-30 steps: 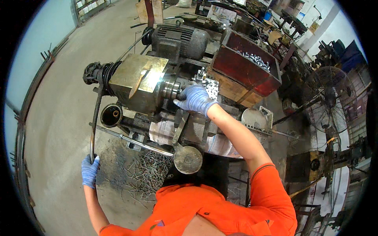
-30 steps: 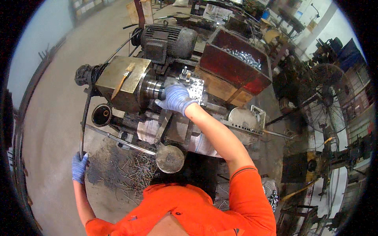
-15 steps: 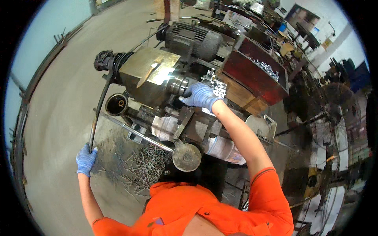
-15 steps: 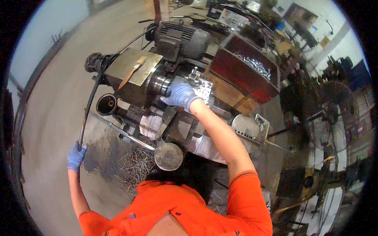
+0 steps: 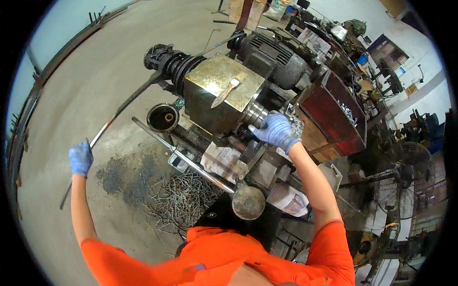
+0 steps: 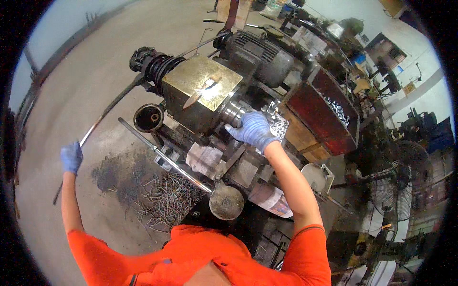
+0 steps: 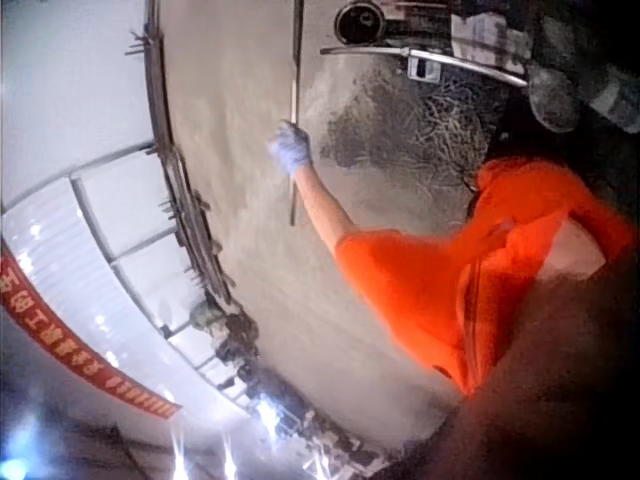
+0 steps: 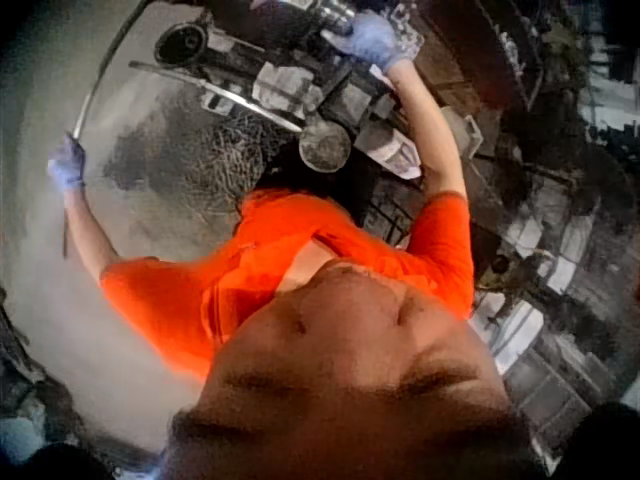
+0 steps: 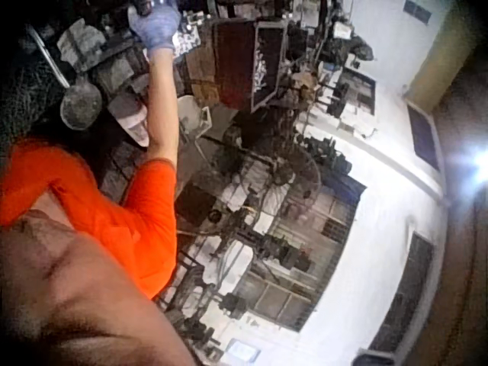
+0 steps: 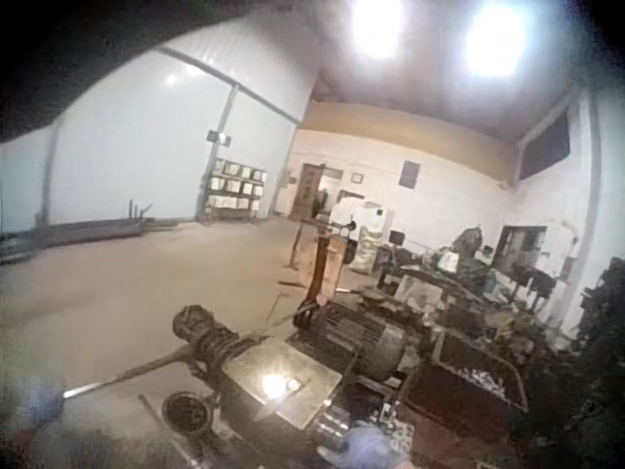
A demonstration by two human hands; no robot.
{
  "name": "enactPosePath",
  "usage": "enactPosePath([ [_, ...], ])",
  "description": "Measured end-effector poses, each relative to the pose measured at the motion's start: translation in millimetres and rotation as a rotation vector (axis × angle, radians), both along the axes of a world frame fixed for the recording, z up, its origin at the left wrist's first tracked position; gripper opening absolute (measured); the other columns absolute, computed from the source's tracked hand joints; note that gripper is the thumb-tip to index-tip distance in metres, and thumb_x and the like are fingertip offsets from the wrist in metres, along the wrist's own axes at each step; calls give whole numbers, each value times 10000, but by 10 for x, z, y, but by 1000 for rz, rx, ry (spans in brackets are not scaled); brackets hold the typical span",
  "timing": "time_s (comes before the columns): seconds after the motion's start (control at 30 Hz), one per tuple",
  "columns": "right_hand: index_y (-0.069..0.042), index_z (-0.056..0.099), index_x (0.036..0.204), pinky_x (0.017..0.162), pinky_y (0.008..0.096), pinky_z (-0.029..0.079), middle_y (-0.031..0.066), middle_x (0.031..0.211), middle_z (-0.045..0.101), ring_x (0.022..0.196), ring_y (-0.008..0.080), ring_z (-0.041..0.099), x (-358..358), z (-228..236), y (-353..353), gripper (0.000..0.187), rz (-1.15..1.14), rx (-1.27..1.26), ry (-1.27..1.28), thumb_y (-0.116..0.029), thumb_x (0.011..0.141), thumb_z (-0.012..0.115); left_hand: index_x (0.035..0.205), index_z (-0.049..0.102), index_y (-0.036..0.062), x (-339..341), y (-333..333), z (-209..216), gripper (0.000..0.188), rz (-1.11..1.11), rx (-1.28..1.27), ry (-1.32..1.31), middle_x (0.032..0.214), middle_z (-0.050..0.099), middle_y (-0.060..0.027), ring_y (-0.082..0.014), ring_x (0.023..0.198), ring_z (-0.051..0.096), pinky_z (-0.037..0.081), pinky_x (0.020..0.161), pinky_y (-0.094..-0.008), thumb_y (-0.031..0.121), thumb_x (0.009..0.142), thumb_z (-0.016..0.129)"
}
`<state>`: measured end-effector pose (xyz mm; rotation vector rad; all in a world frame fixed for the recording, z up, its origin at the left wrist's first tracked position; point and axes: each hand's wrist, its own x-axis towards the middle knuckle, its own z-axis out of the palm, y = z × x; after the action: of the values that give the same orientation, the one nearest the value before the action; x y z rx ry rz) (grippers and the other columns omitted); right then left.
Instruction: The person operates a manual lathe to machine small metal parts. They use hand levers to control the machine, apply a lubricant with a brush, and place finished parts into a metal basket.
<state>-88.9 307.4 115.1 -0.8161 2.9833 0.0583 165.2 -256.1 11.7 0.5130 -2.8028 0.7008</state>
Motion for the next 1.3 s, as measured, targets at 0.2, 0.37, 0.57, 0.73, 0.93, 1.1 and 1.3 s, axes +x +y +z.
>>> enactPosePath([
  [0.2,-4,654,635,662,413,484,198,625,604,638,347,606,37,93,31,600,31,-61,-49,-586,745,553,1007,607,99,-287,-216,138,258,109,168,-66,813,638,-137,-308,760,617,480,681,-417,168,761,570],
  [0.37,-89,688,699,862,422,420,144,773,632,869,301,584,486,196,241,430,163,-327,217,-500,776,585,1119,612,157,-747,799,556,353,-151,623,340,928,661,-115,-266,809,651,505,749,-373,277,787,619],
  [0.57,-101,701,775,885,410,429,111,959,654,1044,287,532,1394,76,815,241,122,-583,133,-337,730,686,1212,565,122,-1425,2764,1369,458,-660,854,623,775,651,-78,-219,637,621,485,589,-339,337,814,639],
  [0.73,-92,683,712,865,401,441,95,910,662,943,289,585,2051,-363,1391,188,11,-620,127,-272,691,732,1202,566,128,-1948,3238,1079,465,-759,500,524,694,614,-105,-271,581,598,460,544,-386,389,819,592],
  [0.93,-53,670,697,761,371,476,111,818,656,829,284,615,2603,-724,1852,202,-232,-684,99,-239,685,748,1003,645,134,-1989,3277,1009,224,-830,436,640,682,612,-94,-268,552,591,447,519,-398,288,863,560],
  [1.1,-37,663,715,739,366,480,117,812,650,796,286,613,2636,-598,1785,208,-176,-776,71,-228,691,743,938,641,153,-2292,2980,1309,221,-627,324,605,680,622,-101,-272,572,610,470,536,-397,327,889,515],
  [1.3,-63,669,734,761,371,471,104,824,649,831,282,606,2574,-628,1646,177,-92,-791,80,-218,686,740,824,650,117,-2735,3144,1457,305,-458,302,343,705,644,-125,-306,681,636,493,619,-434,363,875,478],
])
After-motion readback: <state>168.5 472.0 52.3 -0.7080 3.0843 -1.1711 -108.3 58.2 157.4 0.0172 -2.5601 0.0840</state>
